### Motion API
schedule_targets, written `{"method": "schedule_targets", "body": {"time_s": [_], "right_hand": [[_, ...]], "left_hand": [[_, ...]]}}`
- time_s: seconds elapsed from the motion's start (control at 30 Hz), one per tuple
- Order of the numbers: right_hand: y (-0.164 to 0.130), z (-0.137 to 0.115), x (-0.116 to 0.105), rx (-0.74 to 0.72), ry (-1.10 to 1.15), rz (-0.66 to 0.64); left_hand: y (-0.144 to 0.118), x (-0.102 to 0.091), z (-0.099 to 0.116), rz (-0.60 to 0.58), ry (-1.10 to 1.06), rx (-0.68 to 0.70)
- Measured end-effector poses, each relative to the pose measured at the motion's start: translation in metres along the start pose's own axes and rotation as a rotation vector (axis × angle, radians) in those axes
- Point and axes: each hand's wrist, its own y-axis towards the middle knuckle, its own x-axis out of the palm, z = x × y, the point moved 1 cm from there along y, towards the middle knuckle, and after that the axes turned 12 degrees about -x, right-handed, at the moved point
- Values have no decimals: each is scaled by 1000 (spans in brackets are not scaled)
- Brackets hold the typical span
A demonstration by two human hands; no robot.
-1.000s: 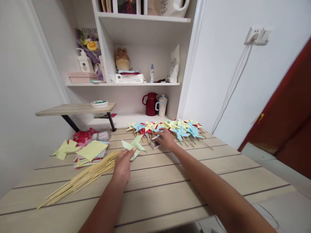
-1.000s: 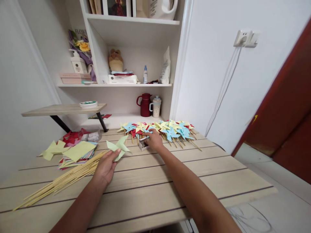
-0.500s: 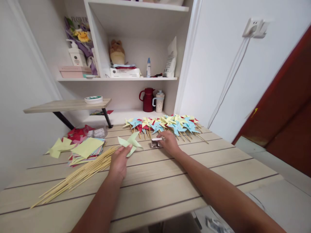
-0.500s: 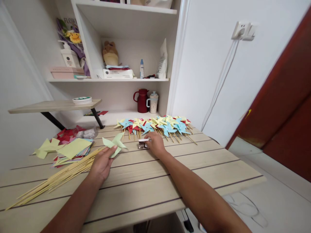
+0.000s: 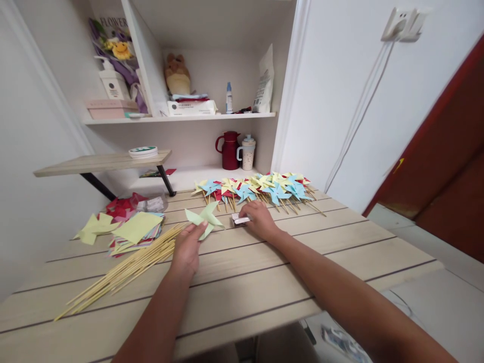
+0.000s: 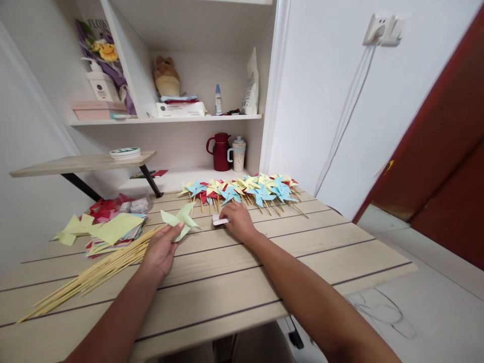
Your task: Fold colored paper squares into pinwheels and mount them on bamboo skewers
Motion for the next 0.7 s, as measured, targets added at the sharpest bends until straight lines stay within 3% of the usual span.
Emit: {"method": "schedule_targets", "body": {"time_s": [0.37, 0.7], "right_hand": [[8, 17, 1, 208, 183, 160], [10, 29, 12, 409, 275, 167]], "left_hand": [[0, 2, 0, 0, 63, -13], [-1, 3, 0, 4, 93, -17]]}}
